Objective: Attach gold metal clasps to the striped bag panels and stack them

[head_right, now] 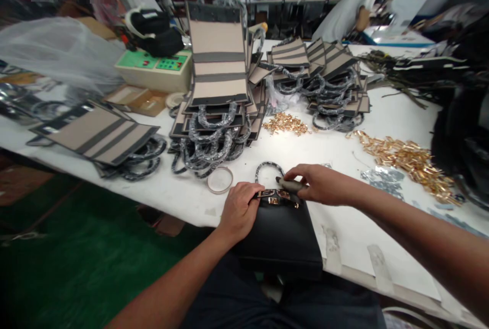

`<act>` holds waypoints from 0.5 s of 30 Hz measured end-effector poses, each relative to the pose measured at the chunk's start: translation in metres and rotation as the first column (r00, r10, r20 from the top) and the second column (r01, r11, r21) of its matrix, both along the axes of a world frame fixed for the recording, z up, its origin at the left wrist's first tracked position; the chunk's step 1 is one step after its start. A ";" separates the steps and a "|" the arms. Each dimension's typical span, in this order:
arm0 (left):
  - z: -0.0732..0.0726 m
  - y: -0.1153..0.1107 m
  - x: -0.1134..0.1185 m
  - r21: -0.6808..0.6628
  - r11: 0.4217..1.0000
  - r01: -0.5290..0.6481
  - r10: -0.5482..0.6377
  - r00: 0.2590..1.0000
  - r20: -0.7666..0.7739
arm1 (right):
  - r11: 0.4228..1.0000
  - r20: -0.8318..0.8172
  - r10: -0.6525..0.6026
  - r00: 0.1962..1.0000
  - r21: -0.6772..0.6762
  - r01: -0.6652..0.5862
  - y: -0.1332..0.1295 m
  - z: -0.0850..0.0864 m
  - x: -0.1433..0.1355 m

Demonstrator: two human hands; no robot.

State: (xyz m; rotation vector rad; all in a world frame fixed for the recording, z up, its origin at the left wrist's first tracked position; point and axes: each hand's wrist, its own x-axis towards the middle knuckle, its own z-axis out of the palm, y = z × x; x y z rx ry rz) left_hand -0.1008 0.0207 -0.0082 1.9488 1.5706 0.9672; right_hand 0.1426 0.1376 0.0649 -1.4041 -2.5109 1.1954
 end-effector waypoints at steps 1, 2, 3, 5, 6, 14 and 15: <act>-0.001 0.000 0.000 -0.004 1.000 -0.008 0.008 1.000 0.015 | 0.988 0.089 0.065 0.994 0.137 -0.077 0.008 0.001 -0.001; -0.001 0.001 -0.001 -0.011 1.000 -0.017 0.018 0.999 0.029 | 0.957 0.171 0.086 0.982 0.258 -0.129 0.016 0.003 -0.004; -0.002 0.001 -0.001 -0.019 1.000 -0.025 0.026 0.999 0.040 | 0.922 0.233 0.072 0.970 0.354 -0.154 0.023 0.006 -0.007; -0.004 0.001 -0.001 -0.032 0.999 -0.039 0.040 0.998 0.051 | 0.871 0.258 0.010 0.966 0.472 -0.135 0.036 0.013 -0.014; -0.004 0.002 -0.001 -0.038 0.998 -0.044 0.046 0.998 0.052 | 0.866 0.213 -0.012 0.977 0.490 -0.096 0.040 0.016 -0.018; -0.004 0.007 0.003 -0.090 0.993 -0.074 0.077 0.997 0.029 | 0.870 -0.646 -0.430 0.630 -0.110 0.481 0.026 -0.030 -0.066; -0.004 0.007 0.003 -0.096 0.993 -0.071 0.074 0.997 0.027 | 0.839 -0.721 -0.491 0.490 -0.240 0.488 0.024 -0.037 -0.074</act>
